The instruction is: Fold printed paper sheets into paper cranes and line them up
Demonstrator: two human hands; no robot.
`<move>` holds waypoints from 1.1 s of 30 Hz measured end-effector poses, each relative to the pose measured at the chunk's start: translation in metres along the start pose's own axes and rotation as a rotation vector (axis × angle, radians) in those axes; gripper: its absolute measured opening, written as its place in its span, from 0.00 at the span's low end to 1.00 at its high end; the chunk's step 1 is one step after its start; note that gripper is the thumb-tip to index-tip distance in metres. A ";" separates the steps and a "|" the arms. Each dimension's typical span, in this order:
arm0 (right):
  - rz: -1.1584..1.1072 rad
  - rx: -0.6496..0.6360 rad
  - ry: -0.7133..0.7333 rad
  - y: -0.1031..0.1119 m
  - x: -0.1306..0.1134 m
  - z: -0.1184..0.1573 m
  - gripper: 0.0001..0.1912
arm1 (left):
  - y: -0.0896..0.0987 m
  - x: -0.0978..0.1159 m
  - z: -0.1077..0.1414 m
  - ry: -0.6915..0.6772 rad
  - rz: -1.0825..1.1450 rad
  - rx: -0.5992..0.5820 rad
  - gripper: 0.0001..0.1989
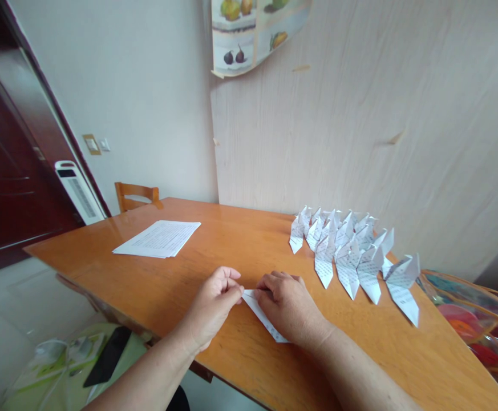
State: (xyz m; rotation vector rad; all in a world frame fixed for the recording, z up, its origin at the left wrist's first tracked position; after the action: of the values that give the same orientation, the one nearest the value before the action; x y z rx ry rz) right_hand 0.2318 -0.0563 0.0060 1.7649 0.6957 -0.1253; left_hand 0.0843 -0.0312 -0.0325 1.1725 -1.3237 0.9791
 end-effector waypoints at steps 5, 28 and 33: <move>-0.008 0.192 -0.033 0.020 0.009 0.001 0.11 | 0.008 0.000 0.001 -0.039 -0.001 0.108 0.09; 0.092 0.043 -0.084 0.002 0.027 -0.002 0.15 | -0.017 0.037 0.054 -0.356 -0.650 -0.156 0.07; 0.097 0.023 -0.030 0.001 0.017 -0.001 0.15 | -0.016 0.059 0.039 -0.485 -0.660 -0.186 0.08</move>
State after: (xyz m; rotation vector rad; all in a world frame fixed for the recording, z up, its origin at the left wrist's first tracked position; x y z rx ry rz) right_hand 0.2456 -0.0490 0.0002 1.8116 0.5883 -0.0935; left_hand 0.0952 -0.0790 0.0210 1.6110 -1.2204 0.0930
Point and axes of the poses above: each hand's wrist, its own z-axis away from the middle knuckle, its own y-axis out of the back of the hand, x = y × z, the point moved 8 cm from there along -z, towards the middle knuckle
